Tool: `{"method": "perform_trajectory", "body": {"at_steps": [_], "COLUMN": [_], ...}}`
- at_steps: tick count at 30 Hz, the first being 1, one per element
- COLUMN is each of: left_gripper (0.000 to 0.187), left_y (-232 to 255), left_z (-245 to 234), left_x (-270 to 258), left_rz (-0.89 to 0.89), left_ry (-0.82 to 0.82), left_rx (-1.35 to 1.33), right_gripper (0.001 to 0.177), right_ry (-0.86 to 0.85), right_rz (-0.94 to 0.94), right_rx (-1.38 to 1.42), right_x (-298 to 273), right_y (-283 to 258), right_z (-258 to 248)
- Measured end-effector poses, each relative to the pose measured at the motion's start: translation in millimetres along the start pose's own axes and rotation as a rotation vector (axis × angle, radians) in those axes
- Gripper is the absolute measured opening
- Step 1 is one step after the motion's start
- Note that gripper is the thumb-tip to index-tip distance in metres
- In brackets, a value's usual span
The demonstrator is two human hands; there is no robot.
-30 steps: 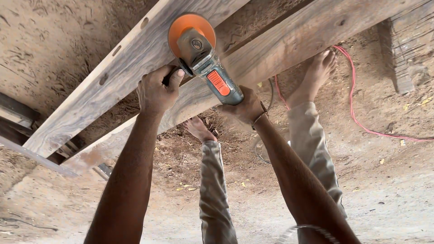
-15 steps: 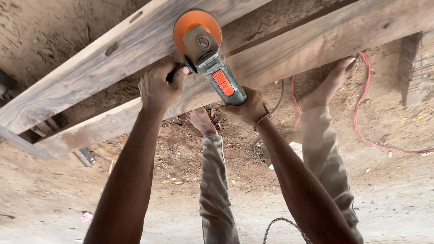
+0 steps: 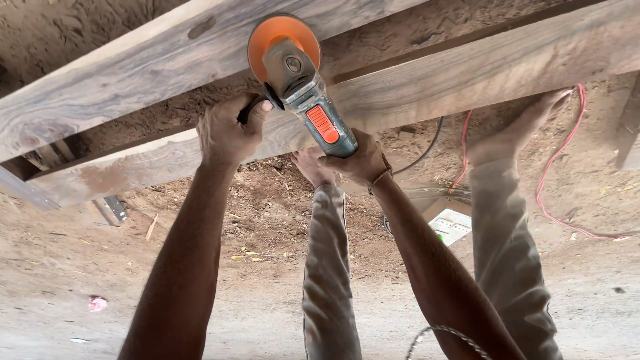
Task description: Using a power sander or angle grinder with a sanding disc to smooth wood panels.
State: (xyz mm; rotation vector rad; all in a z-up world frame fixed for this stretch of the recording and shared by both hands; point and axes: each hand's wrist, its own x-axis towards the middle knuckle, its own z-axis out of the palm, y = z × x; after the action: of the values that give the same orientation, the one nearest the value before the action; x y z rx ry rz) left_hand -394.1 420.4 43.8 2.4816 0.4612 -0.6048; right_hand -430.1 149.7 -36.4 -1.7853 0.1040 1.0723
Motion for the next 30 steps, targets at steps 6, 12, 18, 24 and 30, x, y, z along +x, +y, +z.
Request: {"method": "perform_trajectory", "body": {"at_steps": [6, 12, 18, 24, 30], "left_gripper": [0.029, 0.032, 0.026, 0.023, 0.027], "left_y": [-46, -101, -193, -232, -95], "left_z": [-12, -21, -28, -8, 16], "left_x": [-16, -34, -62, -72, 3], "left_rz": [-0.076, -0.142, -0.230, -0.110, -0.122], "left_ry": [-0.015, -0.012, -0.013, 0.108, 0.073], "left_rx": [-0.023, 0.006, -0.081, -0.384, -0.178], "right_gripper": [0.064, 0.067, 0.066, 0.068, 0.074], "right_ry": [-0.031, -0.124, -0.287, -0.278, -0.192], "right_rz": [-0.092, 0.036, 0.229, 0.129, 0.187], "right_rx": [0.037, 0.065, -0.094, -0.262, -0.213], "right_x": [7, 14, 26, 51, 41], "right_y": [-2, -28, -60, -92, -74], "right_z": [42, 86, 139, 127, -3]}}
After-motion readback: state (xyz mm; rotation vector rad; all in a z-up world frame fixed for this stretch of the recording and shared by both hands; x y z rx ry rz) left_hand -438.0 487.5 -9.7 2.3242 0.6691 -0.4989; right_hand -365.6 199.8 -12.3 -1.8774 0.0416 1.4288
